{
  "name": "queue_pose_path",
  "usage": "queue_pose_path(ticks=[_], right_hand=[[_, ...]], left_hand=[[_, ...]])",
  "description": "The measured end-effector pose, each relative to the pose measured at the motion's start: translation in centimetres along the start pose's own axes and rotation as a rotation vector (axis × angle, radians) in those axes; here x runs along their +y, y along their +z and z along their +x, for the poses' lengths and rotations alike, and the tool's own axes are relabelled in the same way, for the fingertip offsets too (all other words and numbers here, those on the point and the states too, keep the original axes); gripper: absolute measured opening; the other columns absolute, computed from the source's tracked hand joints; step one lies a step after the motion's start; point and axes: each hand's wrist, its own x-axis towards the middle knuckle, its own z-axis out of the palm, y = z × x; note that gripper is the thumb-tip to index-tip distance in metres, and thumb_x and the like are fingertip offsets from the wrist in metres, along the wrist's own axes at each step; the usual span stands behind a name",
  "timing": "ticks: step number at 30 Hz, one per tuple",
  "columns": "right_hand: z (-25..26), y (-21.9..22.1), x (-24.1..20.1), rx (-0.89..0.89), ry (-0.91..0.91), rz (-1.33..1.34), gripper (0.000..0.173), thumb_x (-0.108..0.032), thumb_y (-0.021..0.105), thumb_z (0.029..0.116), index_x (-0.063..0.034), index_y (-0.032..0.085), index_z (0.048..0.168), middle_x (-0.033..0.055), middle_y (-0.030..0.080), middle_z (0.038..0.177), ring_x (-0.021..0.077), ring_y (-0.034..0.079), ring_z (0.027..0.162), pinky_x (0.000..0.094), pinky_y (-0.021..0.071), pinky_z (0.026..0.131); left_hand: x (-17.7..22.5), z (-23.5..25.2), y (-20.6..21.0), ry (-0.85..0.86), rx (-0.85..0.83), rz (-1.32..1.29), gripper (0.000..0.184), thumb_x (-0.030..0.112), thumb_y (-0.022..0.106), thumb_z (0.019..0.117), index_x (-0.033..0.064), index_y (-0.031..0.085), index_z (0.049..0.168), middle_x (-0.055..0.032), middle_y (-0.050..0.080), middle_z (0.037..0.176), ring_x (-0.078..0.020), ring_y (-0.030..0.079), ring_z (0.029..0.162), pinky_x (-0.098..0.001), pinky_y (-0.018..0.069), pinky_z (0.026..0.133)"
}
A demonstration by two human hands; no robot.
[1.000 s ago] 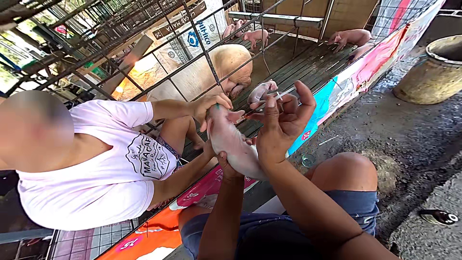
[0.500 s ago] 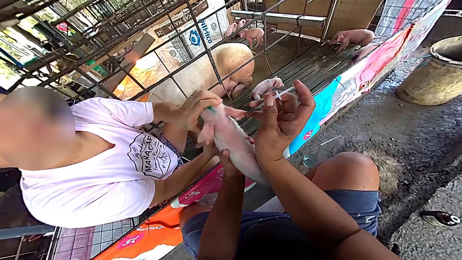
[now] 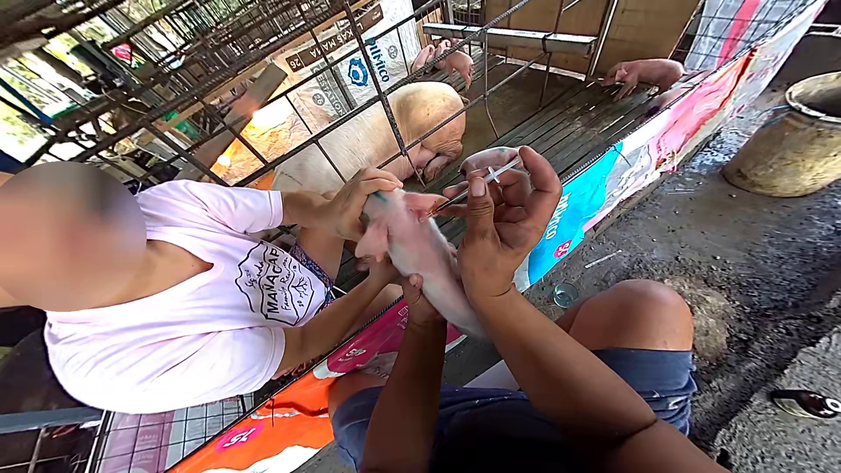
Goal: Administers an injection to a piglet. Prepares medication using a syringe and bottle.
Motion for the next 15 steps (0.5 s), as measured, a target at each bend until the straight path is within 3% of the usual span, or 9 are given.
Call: queue_pose_path(ticks=[10, 15], right_hand=[[0.56, -0.06, -0.47, -0.135, -0.052, -0.037, 0.048, 0.0, 0.059, 0.1011, -0.0002, 0.038, 0.144, 0.0128, 0.061, 0.118, 0.0218, 0.071, 0.087, 0.0381, 0.0655, 0.072], [0.33, -0.09, -0.53, -0.14, -0.054, -0.019, 0.05, 0.001, 0.06, 0.1002, -0.0013, 0.037, 0.144, 0.0114, 0.064, 0.116, 0.0213, 0.072, 0.087, 0.0379, 0.0655, 0.071]], left_hand=[[-0.1, -0.04, 0.12, -0.025, -0.044, 0.022, 0.024, 0.032, 0.073, 0.0916, 0.015, 0.078, 0.108, 0.0004, 0.079, 0.101, -0.0057, 0.074, 0.094, -0.0242, 0.0592, 0.088], [0.19, -0.19, 0.08, -0.048, -0.084, -0.017, 0.024, 0.03, 0.072, 0.0927, 0.0135, 0.077, 0.11, -0.0011, 0.079, 0.102, -0.0068, 0.074, 0.097, -0.025, 0.0587, 0.09]])
